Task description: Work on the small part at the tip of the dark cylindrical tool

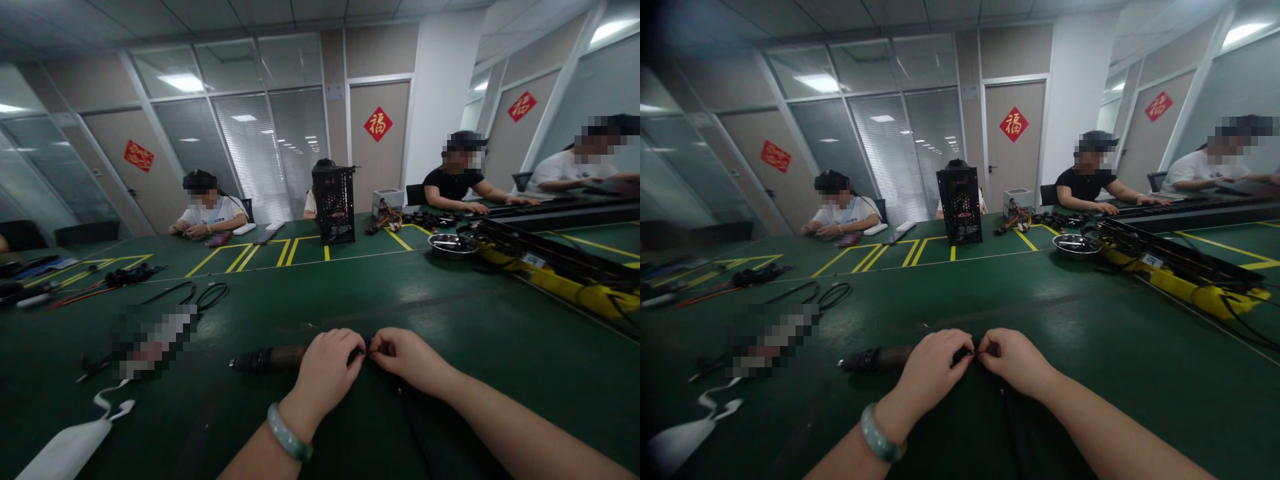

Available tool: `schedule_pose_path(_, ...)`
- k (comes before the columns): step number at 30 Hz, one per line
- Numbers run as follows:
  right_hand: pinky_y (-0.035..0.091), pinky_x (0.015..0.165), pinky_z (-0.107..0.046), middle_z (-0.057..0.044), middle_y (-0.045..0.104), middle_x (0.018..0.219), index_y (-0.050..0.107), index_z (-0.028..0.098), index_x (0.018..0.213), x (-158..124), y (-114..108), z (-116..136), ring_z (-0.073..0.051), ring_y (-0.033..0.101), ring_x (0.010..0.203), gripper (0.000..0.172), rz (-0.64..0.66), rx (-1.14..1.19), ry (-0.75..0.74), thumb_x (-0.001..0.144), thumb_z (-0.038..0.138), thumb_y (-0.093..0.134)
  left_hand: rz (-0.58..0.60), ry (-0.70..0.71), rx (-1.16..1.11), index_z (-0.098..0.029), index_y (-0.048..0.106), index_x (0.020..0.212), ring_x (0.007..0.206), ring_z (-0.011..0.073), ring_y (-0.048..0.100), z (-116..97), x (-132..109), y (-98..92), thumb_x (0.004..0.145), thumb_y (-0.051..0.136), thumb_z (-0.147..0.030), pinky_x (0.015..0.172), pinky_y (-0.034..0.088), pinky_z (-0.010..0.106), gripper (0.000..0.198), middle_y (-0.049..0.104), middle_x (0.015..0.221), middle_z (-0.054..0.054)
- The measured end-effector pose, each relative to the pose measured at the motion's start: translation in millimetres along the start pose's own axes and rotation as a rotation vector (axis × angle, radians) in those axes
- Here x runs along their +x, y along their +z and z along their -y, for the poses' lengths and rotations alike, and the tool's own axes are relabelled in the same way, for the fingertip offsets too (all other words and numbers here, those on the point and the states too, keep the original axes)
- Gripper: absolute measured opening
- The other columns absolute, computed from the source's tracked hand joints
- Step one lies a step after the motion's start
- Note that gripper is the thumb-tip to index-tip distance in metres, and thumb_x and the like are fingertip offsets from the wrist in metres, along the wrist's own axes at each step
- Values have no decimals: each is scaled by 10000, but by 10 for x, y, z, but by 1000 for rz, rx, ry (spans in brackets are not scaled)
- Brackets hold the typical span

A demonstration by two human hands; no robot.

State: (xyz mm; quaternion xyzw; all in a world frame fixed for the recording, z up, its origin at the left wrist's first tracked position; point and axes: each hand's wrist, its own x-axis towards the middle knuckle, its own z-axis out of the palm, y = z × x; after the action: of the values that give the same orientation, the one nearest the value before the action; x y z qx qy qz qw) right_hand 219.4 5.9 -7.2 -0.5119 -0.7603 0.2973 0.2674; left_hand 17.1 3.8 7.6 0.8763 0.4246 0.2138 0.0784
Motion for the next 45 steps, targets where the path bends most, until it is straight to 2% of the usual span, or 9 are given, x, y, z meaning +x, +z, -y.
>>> schedule_pose_path(4,390,573,-202,21,641,724,668,195,821,-1,0,13,-124,574,648,67,7,9,3,815,225,608,3,16,2,-274,588,987,973,179,556,-8,-4,-6,859,573,-163,855,400,321,170,619,1037,-35)
schedule_pose_path(10,389,571,-202,24,642,719,666,196,817,-9,-7,29,-122,569,643,65,8,11,12,814,227,609,-14,-37,-21,-248,586,984,920,193,565,-12,-14,-13,859,611,-244,822,417,342,127,626,988,-11)
schedule_pose_path(17,387,569,-207,17,648,729,675,199,825,-15,-13,48,-127,568,648,82,12,-5,10,822,245,607,2,19,-5,-269,593,965,974,174,557,15,0,-1,859,585,-162,881,407,326,151,619,1038,-40)
schedule_pose_path(23,393,580,-209,17,651,733,677,200,830,-5,-15,23,-128,574,651,80,14,1,3,820,238,608,-29,-63,-31,-260,574,1003,921,189,567,10,-19,2,848,629,-249,829,434,345,165,622,999,-27)
schedule_pose_path(30,390,575,-204,19,648,730,674,198,827,2,8,-6,-127,577,655,75,15,5,-5,819,233,608,-8,18,-20,-262,595,962,1001,197,559,4,4,3,849,584,-152,887,415,349,158,624,1080,-21)
schedule_pose_path(39,386,558,-199,22,644,721,675,198,833,-1,-17,31,-121,574,639,71,21,14,29,814,234,617,-24,-51,-27,-255,577,1034,955,208,570,-2,-4,10,849,620,-236,849,428,365,191,630,1031,-5)
schedule_pose_path(45,393,567,-207,13,653,734,677,192,842,-8,-17,44,-131,590,656,88,24,14,21,826,242,607,0,-6,-6,-250,590,972,969,192,563,8,4,5,859,591,-178,868,419,346,135,627,1034,-15)
